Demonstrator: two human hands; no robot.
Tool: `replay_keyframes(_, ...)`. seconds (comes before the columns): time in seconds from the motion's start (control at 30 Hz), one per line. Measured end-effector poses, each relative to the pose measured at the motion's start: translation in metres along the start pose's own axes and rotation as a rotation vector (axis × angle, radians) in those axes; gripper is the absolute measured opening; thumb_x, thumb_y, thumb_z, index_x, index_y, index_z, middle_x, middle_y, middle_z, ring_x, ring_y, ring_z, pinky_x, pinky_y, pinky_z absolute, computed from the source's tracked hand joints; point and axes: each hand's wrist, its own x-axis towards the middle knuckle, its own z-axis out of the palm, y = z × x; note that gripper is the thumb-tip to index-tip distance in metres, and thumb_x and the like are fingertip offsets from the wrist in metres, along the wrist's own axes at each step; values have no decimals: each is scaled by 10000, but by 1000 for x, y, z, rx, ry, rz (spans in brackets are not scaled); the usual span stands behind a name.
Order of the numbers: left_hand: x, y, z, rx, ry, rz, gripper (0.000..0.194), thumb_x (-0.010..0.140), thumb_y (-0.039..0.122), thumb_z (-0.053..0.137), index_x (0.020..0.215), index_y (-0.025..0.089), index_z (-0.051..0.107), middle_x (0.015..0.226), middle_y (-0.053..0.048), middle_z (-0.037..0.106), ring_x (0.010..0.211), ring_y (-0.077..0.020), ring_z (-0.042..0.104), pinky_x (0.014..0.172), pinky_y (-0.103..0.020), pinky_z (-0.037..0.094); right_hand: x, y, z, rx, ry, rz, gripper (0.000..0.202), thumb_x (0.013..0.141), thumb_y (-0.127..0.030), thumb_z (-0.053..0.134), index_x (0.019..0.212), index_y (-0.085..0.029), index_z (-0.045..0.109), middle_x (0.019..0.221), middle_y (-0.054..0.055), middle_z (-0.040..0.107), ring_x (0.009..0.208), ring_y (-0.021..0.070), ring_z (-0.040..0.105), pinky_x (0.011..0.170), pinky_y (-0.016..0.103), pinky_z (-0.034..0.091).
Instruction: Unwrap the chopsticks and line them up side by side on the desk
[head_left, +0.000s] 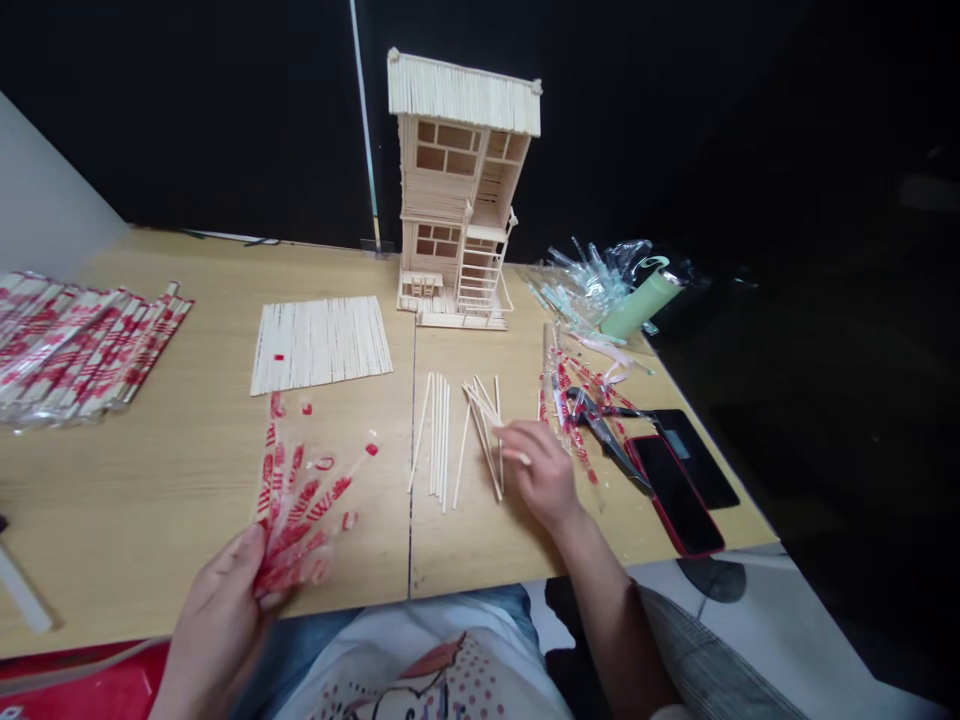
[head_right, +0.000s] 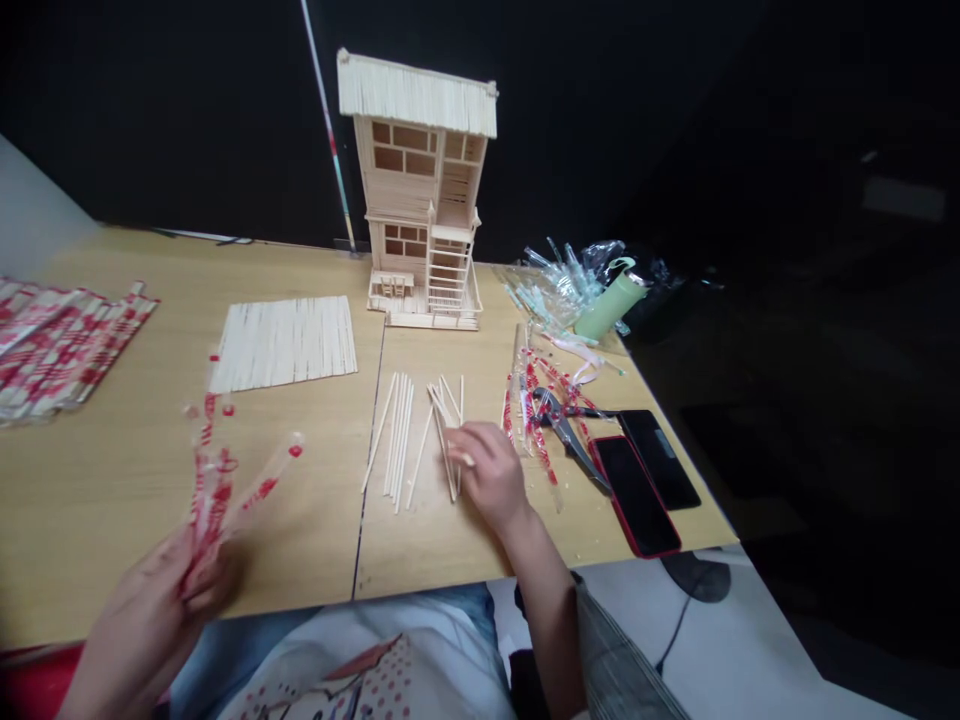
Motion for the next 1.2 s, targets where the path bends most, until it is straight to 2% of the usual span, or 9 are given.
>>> replay_keyframes(0.07, -2, 0, 7, -74, 9, -17, 606, 650, 664, 855, 639, 187, 481, 527, 78, 372, 455, -58, 274, 386, -151, 281, -14, -4, 7, -67, -185, -64, 217, 1019, -317, 594, 1141, -230, 750, 1092, 120, 715, 1042, 263, 660, 904, 434, 552)
replay_keyframes(0.17, -1, 0, 14, -112, 0, -29, 590, 707, 639, 835, 636, 192, 457, 526, 79, 326, 473, -67, 256, 399, -162, 284, -27, -8, 6, -43, -283, 15, 376, 911, -431, 750, 1236, -244, 722, 1250, 138, 655, 1182, 293, 613, 1002, 470, 533)
replay_keyframes(0.4, 5, 3, 18, -202, -82, -17, 463, 823, 512, 776, 687, 206, 456, 526, 89, 271, 460, -70, 198, 403, -171, 246, -37, 12, -1, -272, -133, 366, 446, 1026, -439, 515, 1367, -170, 616, 1431, 223, 523, 1382, 363, 481, 1117, 609, 430)
replay_keyframes(0.57, 5, 5, 23, -213, -88, 5, 483, 814, 530, 782, 704, 206, 441, 511, 101, 274, 435, -57, 204, 399, -166, 225, -30, 13, 21, -306, -199, 324, 355, 1028, -311, 504, 1326, -165, 630, 1389, 207, 604, 1358, 353, 522, 1136, 616, 422)
replay_keyframes(0.73, 5, 4, 23, -296, -144, -91, 480, 814, 534, 789, 747, 211, 439, 514, 117, 264, 416, -46, 196, 396, -152, 212, -19, -3, 40, -103, -245, 278, 380, 1049, -268, 440, 1383, -155, 582, 1403, 188, 624, 1363, 292, 553, 1171, 539, 440)
replay_keyframes(0.9, 0, 3, 39, -391, -173, -106, 527, 792, 559, 804, 747, 206, 415, 562, 116, 318, 428, -31, 177, 392, -142, 169, -15, -23, 46, 31, -173, 359, 522, 1017, -415, 551, 1473, -167, 510, 1533, 210, 512, 1468, 340, 441, 1215, 613, 348)
replay_keyframes(1.03, -7, -8, 71, -154, -149, 80, 535, 817, 709, 691, 795, 206, 512, 622, 62, 438, 479, -69, 298, 420, -179, 225, -12, -62, 59, 621, -354, 414, 748, 934, -609, 648, 1555, -267, 411, 1581, 176, 478, 1430, 325, 509, 1160, 542, 456)
replay_keyframes(1.13, -12, -18, 93, 146, -467, 273, 506, 950, 669, 522, 798, 190, 581, 706, -10, 549, 610, -130, 453, 536, -238, 372, -3, -92, 74, 948, -388, 487, 604, 915, -624, 668, 1406, -282, 583, 1390, 148, 658, 1301, 308, 627, 1067, 483, 541)
replay_keyframes(1.2, -13, -20, 98, 231, -565, 364, 512, 1012, 619, 415, 831, 182, 609, 760, -28, 591, 671, -144, 503, 616, -255, 414, 6, -105, 80, 1062, -266, 586, 361, 959, -583, 627, 1026, -243, 728, 968, 93, 759, 990, 256, 738, 938, 432, 596)
